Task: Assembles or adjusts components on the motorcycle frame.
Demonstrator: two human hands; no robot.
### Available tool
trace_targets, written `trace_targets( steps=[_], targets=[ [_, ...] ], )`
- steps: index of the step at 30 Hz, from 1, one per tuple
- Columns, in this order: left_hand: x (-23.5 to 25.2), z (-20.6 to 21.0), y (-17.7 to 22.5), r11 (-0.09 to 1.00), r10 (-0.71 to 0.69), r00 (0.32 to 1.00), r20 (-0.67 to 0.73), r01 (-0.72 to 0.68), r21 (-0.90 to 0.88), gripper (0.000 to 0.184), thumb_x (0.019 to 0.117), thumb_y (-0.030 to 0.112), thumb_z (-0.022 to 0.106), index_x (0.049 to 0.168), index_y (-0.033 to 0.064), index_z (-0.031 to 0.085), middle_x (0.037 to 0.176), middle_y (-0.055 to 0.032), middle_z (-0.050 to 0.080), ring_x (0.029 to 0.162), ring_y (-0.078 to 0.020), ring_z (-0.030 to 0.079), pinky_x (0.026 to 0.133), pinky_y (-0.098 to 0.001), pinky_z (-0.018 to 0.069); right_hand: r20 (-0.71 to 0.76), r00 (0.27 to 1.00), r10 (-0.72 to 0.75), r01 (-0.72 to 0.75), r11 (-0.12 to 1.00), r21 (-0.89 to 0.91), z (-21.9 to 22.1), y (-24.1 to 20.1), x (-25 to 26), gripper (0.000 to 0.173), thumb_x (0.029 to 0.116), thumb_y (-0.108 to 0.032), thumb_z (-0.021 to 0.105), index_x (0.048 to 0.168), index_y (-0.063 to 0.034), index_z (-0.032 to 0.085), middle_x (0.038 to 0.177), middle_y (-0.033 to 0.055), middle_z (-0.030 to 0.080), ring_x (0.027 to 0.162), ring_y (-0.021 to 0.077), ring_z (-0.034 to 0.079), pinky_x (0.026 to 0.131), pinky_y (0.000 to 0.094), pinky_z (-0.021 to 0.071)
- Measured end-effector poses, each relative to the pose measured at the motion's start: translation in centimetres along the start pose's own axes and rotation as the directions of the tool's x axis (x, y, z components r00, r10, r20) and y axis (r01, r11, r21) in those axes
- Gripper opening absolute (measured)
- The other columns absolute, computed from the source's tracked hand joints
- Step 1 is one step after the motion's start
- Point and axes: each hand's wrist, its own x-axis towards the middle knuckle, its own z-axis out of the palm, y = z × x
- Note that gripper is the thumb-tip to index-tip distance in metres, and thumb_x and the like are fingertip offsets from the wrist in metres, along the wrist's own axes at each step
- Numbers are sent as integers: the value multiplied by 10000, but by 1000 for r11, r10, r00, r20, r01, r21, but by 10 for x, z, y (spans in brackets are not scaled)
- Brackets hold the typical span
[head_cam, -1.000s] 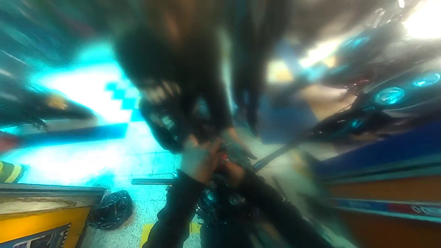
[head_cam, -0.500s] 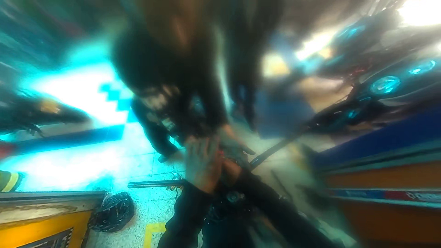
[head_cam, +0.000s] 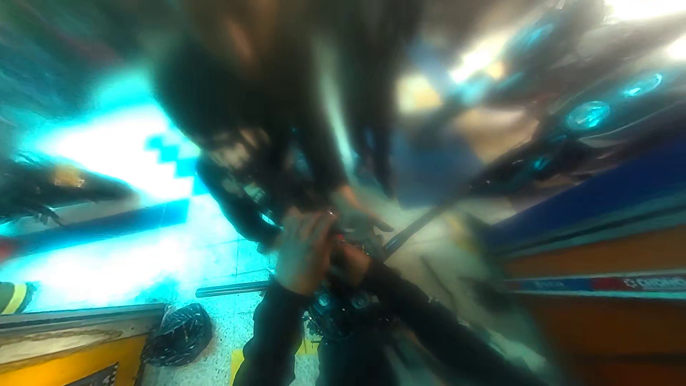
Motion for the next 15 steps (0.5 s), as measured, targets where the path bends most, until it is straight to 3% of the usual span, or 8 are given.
trace_targets(
  steps=[3, 5, 7, 10, 15],
  targets=[
    [-3, -11, 4, 998, 66, 997, -39, -66, -16, 263, 1001, 178, 634, 1252, 162, 709, 1206, -46, 700, 1137, -256, 652, 987, -517, 520, -89, 996, 19, -24, 998, -55, 6, -10, -10, 218, 958, -183, 695, 1139, -64, 729, 1010, 130, 740, 930, 270, 720, 867, 520, 583],
    [-15, -33, 12, 993, 107, 991, -80, -110, -39, 270, 999, 153, 613, 1250, 176, 711, 1170, -34, 698, 1097, -239, 655, 940, -500, 539, -133, 991, 33, -44, 996, -77, 9, -35, -35, 386, 986, -247, 660, 1336, -87, 628, 1182, 128, 706, 1040, 268, 705, 923, 508, 578],
    [-40, -61, 20, 992, 99, 992, -79, -105, -68, 278, 1023, 203, 576, 1275, 208, 691, 1186, -2, 686, 1118, -190, 642, 957, -448, 537, -150, 986, -76, 72, 997, -30, 17, -53, -69, 479, 980, -201, 669, 1427, -62, 569, 1294, 143, 677, 1128, 260, 692, 979, 467, 571],
    [-77, -82, 25, 983, 66, 996, -61, -76, -168, 242, 1037, 216, 579, 1254, 221, 687, 1128, -12, 700, 1077, -160, 653, 951, -385, 542, -115, 943, -311, 321, 944, 80, 34, -56, -99, 424, 966, -83, 676, 1374, -9, 591, 1179, 178, 713, 1039, 278, 723, 925, 442, 594],
    [-111, -80, 22, 960, 25, 1000, 2, -23, -279, 219, 1029, 198, 606, 1231, 192, 691, 1124, -37, 699, 1091, -161, 650, 974, -354, 528, 28, 930, -365, 358, 922, 148, 46, -54, -99, 258, 1022, -101, 592, 1249, 3, 659, 968, 171, 737, 847, 297, 733, 785, 474, 601]
  ],
)
